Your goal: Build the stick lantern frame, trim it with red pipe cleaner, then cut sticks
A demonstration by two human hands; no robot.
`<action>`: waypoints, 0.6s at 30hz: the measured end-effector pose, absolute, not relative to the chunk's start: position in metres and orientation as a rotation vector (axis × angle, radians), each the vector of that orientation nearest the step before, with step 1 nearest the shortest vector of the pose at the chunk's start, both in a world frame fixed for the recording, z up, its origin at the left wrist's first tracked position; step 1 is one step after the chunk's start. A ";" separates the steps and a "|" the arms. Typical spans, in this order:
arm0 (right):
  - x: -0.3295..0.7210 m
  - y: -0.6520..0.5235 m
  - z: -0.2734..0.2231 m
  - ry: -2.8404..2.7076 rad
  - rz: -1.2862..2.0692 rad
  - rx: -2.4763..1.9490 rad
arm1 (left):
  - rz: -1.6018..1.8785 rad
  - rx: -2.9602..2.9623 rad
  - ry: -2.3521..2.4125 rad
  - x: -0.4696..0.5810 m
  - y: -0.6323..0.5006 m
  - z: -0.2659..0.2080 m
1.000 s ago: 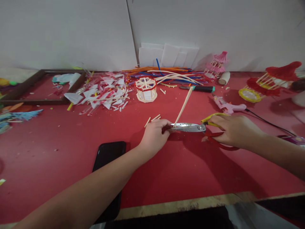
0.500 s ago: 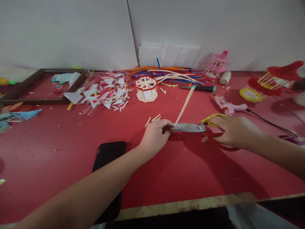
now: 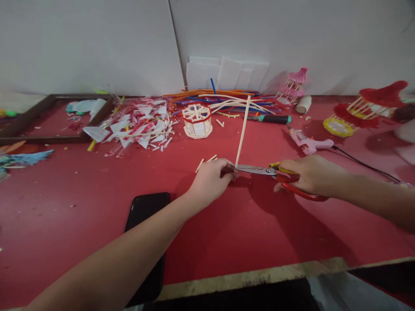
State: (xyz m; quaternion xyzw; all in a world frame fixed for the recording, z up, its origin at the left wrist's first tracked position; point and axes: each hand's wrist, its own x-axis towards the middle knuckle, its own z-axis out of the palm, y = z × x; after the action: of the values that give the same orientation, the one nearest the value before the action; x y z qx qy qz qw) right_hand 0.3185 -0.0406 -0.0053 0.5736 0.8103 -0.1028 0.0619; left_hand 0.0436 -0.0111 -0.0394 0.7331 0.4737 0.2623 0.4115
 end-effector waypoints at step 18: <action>0.314 -0.028 0.012 2.277 -0.818 1.528 | 0.463 1.137 0.995 0.035 -0.012 -0.020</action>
State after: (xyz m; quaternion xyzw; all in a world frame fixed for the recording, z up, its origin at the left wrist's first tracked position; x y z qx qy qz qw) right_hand 0.3144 -0.0279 0.0122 0.5286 0.7880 -0.2829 0.1397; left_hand 0.0352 -0.0115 -0.0205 0.5114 0.4472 0.2081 0.7037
